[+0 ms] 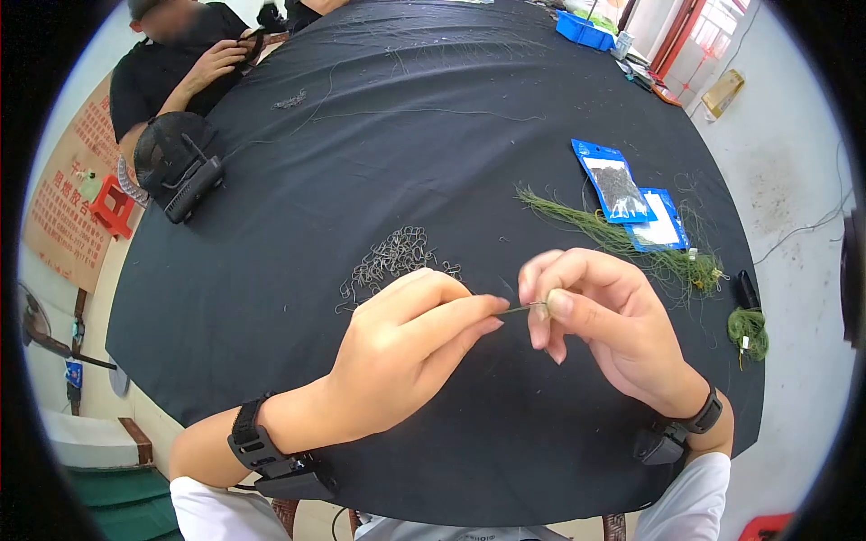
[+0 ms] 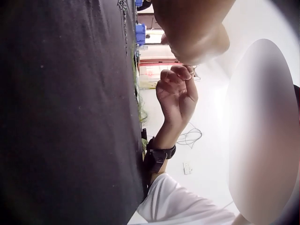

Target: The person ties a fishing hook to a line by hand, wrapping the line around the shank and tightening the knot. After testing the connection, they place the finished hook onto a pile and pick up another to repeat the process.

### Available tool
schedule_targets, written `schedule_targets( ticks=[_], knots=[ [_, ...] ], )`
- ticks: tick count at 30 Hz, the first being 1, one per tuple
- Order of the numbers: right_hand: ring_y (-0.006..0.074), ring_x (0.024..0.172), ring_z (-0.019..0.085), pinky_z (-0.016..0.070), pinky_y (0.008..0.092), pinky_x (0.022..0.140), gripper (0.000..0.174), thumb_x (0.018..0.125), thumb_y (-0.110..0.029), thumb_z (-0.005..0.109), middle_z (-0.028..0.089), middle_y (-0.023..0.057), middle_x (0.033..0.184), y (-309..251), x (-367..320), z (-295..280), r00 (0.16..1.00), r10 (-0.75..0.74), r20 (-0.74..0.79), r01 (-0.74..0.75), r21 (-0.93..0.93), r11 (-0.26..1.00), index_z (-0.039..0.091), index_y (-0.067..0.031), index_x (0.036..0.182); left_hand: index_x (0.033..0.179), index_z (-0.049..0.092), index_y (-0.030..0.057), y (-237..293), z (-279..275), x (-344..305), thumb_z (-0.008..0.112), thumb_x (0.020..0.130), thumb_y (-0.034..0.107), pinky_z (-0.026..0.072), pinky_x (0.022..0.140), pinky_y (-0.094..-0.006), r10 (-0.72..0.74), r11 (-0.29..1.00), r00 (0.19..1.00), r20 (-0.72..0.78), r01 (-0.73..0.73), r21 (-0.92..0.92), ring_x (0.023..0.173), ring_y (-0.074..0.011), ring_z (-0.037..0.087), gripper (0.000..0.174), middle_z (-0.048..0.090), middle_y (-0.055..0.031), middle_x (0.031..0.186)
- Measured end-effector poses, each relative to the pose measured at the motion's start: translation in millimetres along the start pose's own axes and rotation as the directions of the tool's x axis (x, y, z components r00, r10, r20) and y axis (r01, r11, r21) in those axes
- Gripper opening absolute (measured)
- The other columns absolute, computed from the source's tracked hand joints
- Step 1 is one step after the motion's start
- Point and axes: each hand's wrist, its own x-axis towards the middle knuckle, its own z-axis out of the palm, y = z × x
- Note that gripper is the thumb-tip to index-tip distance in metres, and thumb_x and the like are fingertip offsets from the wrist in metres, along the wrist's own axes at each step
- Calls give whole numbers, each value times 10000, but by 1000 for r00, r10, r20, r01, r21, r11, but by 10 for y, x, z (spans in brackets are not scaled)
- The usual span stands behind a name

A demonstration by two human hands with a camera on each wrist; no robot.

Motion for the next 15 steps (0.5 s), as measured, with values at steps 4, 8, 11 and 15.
schedule_targets(
  ticks=[4, 8, 11, 15],
  knots=[
    [127, 786, 623, 497, 234, 648, 164, 914, -143, 543, 643, 93, 904, -30, 1, 3, 998, 0, 64, -8, 126, 992, 596, 7, 954, 940, 651, 0, -38, 27, -11, 680, 700, -9, 450, 621, -293, 12, 999, 998, 61, -14, 31, 710, -213, 546, 241, 627, -79, 834],
    [134, 805, 629, 502, 233, 663, 152, 906, -114, 550, 645, 95, 897, -34, 6, -17, 998, -14, 64, 14, -3, 1000, 600, 25, 943, 954, 659, 19, 135, -17, 106, 625, 642, -58, 446, 579, -283, -65, 972, 991, -114, 88, 216, 771, -231, 546, 323, 642, -95, 894],
    [126, 811, 627, 502, 231, 684, 136, 898, -84, 557, 645, 88, 876, 14, -3, 3, 1000, -6, 2, 6, -103, 995, 601, 39, 935, 946, 649, 2, 144, -78, 102, 621, 619, -56, 451, 592, -287, 99, 979, 992, -76, -83, 184, 734, -242, 551, 333, 638, -120, 883],
    [117, 788, 630, 506, 233, 712, 106, 884, -43, 565, 645, 77, 831, 109, -35, 87, 998, -59, -26, 50, -265, 963, 610, 49, 912, 878, 649, -4, 47, 2, 50, 745, 621, 12, 457, 571, -284, 222, 963, 973, -68, -208, 170, 675, -236, 572, 274, 634, -107, 814]
  ],
)
